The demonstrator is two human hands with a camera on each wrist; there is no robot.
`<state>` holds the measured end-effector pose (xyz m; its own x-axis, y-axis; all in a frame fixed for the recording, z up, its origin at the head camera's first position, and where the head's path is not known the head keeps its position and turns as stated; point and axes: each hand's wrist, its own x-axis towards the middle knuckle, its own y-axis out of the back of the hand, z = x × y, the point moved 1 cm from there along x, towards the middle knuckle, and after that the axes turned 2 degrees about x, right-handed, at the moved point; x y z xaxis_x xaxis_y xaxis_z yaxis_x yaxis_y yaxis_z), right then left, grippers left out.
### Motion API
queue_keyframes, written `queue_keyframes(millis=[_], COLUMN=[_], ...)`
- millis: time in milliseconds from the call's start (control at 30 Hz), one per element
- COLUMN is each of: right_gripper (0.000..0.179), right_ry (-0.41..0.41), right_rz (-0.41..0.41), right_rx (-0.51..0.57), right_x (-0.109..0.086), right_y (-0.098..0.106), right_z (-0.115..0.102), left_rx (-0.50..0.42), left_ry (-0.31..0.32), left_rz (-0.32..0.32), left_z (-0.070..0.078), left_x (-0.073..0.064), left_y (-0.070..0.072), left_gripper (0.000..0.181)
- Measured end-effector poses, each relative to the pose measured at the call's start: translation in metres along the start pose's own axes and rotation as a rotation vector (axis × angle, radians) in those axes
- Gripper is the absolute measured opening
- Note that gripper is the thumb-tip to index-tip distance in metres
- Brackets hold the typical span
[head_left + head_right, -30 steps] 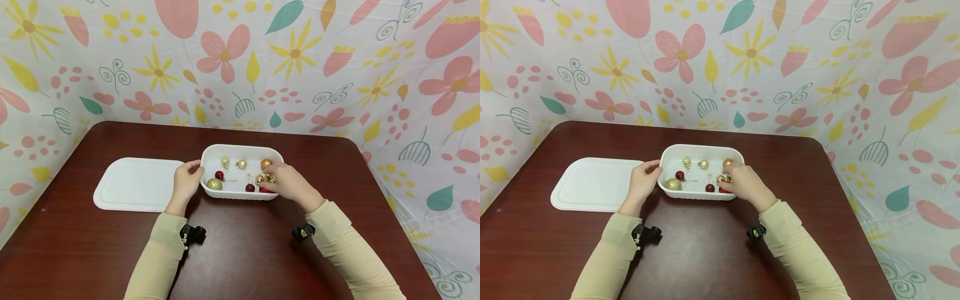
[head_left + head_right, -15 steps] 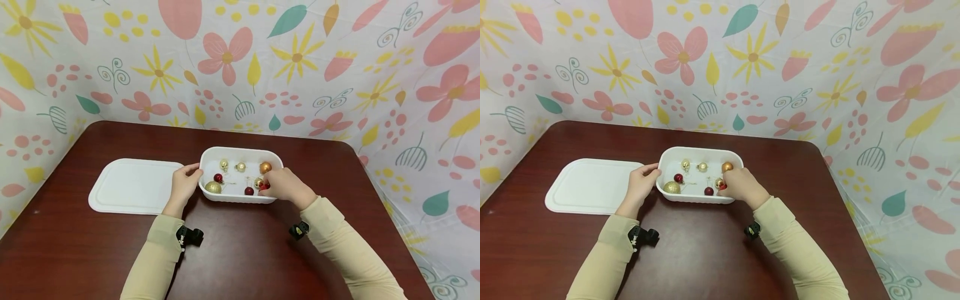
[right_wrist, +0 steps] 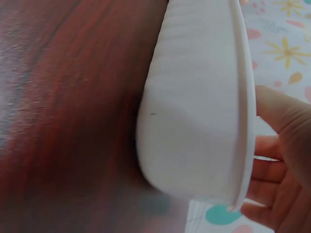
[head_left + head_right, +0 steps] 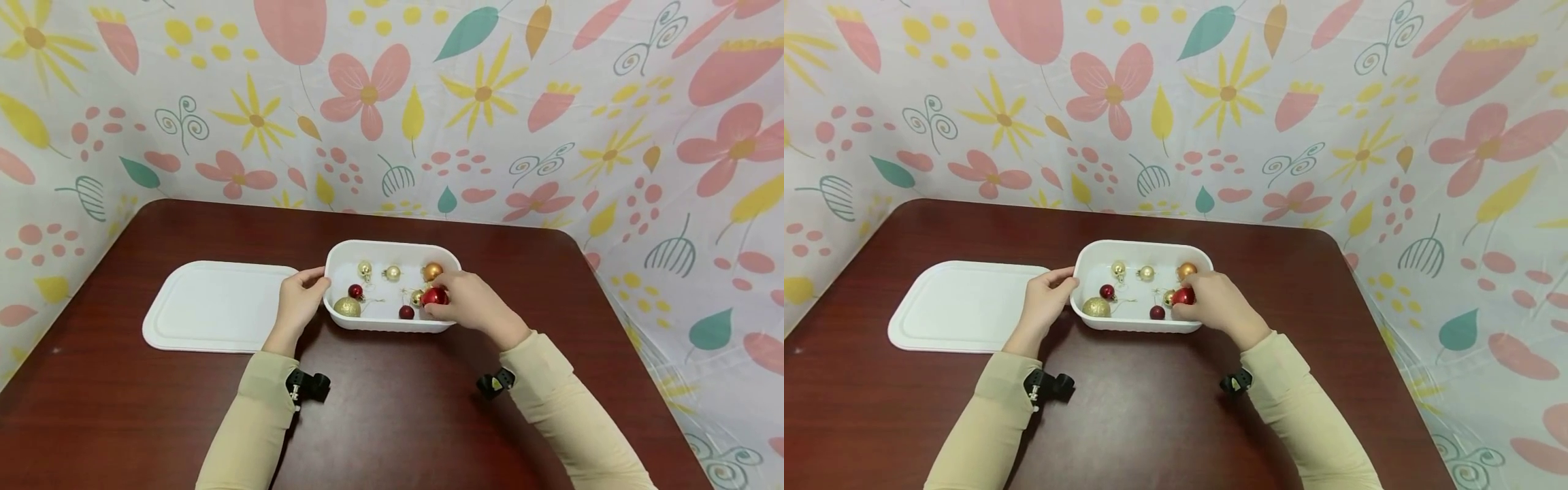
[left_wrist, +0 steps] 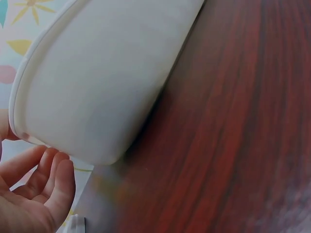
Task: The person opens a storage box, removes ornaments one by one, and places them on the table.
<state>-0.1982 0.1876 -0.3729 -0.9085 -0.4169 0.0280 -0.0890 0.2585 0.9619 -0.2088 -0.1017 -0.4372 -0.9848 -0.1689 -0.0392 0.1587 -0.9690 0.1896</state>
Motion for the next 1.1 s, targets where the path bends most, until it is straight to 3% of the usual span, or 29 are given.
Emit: queue_keyframes(millis=[167, 400, 667, 933, 1100], right_gripper=[0.048, 0.046, 0.048, 0.050, 0.049], right_ry=[-0.042, -0.042, -0.118, -0.154, -0.207], right_rz=[0.151, 0.414, 0.632, 0.757, 0.775], right_rx=[0.126, 0.250, 0.381, 0.448, 0.462], right_x=[-0.011, -0.023, -0.034, -0.037, -0.036], right_y=[-0.004, -0.014, -0.017, -0.015, -0.017], right_z=[0.008, 0.020, 0.031, 0.053, 0.068], left_rx=[0.006, -0.004, -0.005, -0.008, 0.007], left_ry=[0.006, -0.004, -0.016, -0.032, -0.025], left_rz=[-0.022, -0.034, -0.028, -0.025, -0.019], left_z=[-0.001, -0.002, -0.003, 0.000, 0.001], left_x=[0.000, 0.002, 0.003, 0.002, 0.003], left_y=[0.002, 0.003, 0.000, -0.001, 0.003], left_gripper=[0.031, 0.033, 0.033, 0.033, 0.032])
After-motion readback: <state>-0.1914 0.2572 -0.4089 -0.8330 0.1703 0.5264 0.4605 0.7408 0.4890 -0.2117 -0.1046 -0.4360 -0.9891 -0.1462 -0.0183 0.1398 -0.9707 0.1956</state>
